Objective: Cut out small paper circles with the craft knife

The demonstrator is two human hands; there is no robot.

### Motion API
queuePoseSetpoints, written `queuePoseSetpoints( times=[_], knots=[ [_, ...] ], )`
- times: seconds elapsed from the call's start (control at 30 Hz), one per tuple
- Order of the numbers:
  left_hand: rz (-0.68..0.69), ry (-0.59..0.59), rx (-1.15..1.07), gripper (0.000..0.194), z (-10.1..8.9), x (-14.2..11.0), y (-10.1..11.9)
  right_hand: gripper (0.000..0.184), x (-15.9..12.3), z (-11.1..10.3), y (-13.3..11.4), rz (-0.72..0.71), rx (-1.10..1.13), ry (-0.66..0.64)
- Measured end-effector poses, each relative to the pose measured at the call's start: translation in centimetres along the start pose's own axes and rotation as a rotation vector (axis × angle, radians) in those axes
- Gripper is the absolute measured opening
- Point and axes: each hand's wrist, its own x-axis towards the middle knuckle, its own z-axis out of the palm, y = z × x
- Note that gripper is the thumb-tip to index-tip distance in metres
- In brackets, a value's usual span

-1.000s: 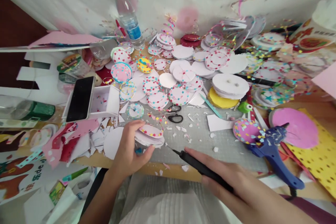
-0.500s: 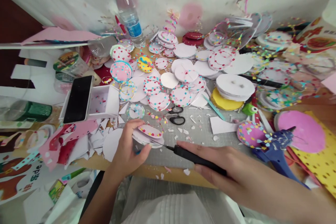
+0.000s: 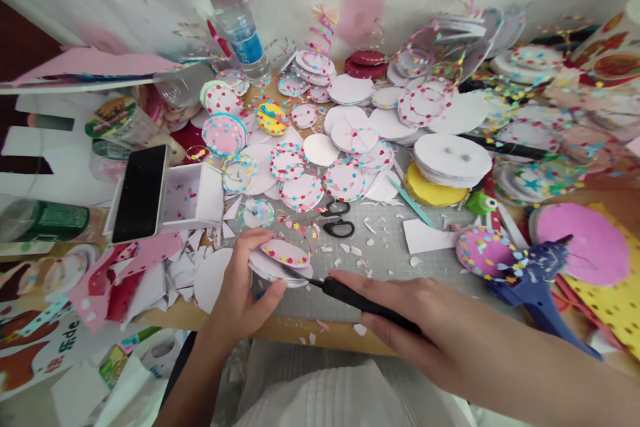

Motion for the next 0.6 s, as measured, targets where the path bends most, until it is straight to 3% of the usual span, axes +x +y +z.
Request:
queuePoseSetpoints(
  times=[0.13, 0.6],
  knots=[
    [0.044, -0.045, -0.007, 0.051, -0.2, -0.2, -0.2, 0.048, 0.1, -0.4, -0.1, 0.005, -0.002, -0.038],
    [0.103, -0.03, 0.099, 0.051, 0.5, -0.5, 0.6, 0.045, 0.9, -0.7, -2.5, -0.093, -0.137, 0.062]
  ],
)
